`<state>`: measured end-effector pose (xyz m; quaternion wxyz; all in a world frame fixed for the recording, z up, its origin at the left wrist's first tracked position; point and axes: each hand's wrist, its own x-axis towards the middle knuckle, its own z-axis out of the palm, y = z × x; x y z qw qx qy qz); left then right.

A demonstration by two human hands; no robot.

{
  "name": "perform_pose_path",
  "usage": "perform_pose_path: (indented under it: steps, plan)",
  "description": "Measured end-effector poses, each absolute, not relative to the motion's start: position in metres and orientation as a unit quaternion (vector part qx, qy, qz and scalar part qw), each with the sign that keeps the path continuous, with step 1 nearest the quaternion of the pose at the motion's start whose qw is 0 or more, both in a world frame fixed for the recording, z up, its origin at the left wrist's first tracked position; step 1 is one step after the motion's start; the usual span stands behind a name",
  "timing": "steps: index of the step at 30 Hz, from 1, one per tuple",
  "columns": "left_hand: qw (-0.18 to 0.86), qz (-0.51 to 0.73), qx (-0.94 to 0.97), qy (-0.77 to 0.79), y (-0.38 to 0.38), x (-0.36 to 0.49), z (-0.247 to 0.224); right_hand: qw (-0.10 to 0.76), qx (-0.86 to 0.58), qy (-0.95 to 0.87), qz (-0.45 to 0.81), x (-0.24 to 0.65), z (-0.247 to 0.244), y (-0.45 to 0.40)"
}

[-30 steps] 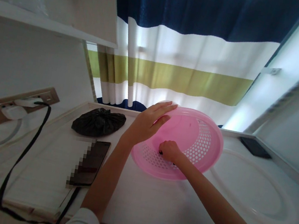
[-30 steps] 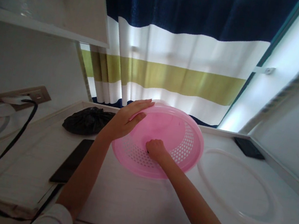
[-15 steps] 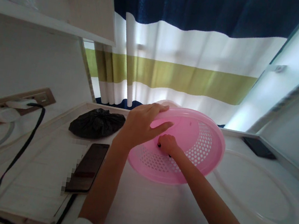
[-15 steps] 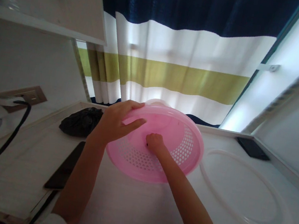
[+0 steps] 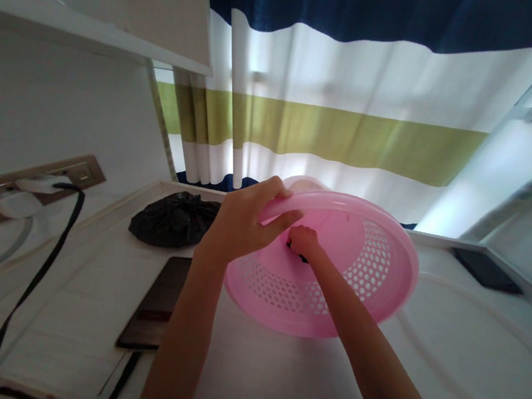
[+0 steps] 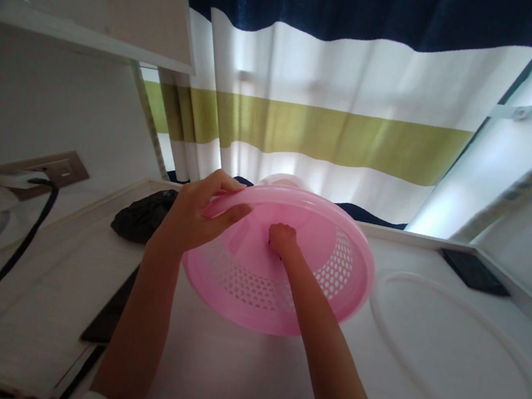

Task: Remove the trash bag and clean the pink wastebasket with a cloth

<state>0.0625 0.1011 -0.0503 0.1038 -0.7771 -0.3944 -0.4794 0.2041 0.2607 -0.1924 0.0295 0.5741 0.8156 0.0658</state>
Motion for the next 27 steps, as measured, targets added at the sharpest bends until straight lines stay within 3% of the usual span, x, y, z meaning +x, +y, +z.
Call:
perform_pose_path:
  steps: [27]
  plan:
    - [0.046, -0.497, -0.767, -0.403, 0.122, 0.044, -0.055, -0.022, 0.601, 0.794, 0.084, 0.192, -0.197, 0.312]
